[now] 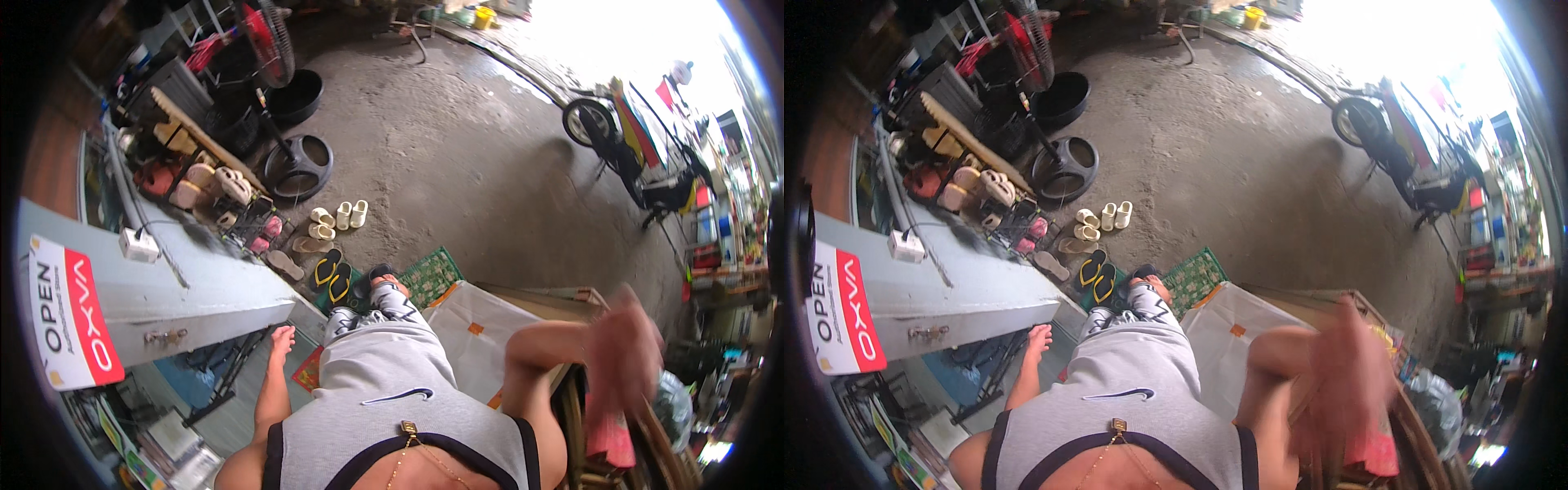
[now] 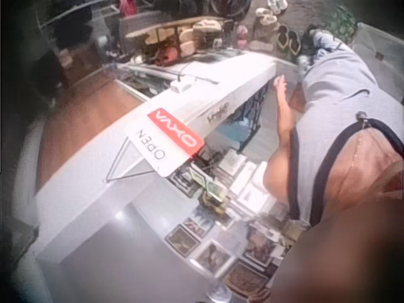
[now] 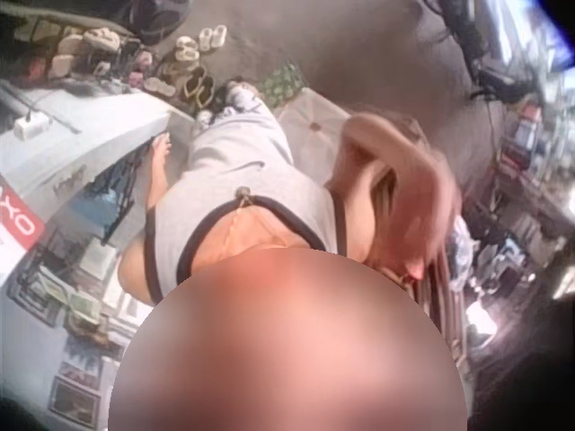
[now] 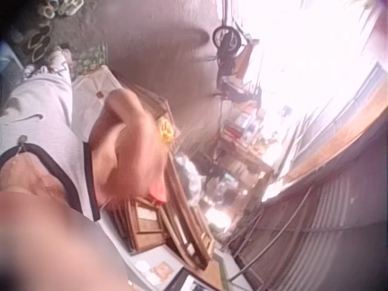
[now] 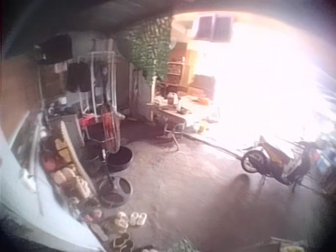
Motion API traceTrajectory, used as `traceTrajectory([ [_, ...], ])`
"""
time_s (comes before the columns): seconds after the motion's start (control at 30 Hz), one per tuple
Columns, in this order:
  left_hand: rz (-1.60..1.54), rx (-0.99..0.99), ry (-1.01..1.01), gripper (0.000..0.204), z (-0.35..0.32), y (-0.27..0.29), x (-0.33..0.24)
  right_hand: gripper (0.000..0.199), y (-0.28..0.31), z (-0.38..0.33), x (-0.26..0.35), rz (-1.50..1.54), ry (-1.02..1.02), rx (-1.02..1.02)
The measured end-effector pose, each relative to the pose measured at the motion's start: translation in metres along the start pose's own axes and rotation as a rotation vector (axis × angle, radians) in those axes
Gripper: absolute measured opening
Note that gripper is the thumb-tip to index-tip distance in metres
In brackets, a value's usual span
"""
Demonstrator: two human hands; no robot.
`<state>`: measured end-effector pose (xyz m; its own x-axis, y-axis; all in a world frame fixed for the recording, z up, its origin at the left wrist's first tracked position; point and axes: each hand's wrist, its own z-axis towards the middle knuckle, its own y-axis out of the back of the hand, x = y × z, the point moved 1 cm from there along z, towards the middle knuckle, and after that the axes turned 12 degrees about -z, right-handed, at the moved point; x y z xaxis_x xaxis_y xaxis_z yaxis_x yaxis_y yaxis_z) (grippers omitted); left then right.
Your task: The person ties a yellow string to a wooden picture frame, carries the frame into a shop, and then works with another person to attach a black fabric backing to a large frame using a stapler.
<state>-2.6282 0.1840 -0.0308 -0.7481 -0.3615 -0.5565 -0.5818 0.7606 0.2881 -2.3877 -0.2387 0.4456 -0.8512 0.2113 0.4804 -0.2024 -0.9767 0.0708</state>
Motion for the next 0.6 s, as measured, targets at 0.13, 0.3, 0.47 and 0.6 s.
traceTrajectory([
  [0.13, -0.104, -0.085, 0.064, 0.038, -0.032, -0.003, 0.023, 0.032, 0.014, 0.087, 0.038, 0.716, 1.416, 0.602],
  [0.3, -0.145, -0.066, 0.047, 0.039, -0.028, -0.041, -0.010, 0.036, 0.006, 0.109, 0.022, 0.218, 1.599, 0.301],
  [0.47, -0.009, 0.037, -0.015, 0.041, 0.020, -0.086, -0.064, 0.041, 0.007, 0.126, -0.016, 0.054, 1.636, 0.241],
  [0.6, 0.089, 0.100, -0.160, 0.042, 0.053, -0.143, -0.148, 0.044, 0.010, 0.141, -0.059, -0.059, 1.637, 0.242],
])
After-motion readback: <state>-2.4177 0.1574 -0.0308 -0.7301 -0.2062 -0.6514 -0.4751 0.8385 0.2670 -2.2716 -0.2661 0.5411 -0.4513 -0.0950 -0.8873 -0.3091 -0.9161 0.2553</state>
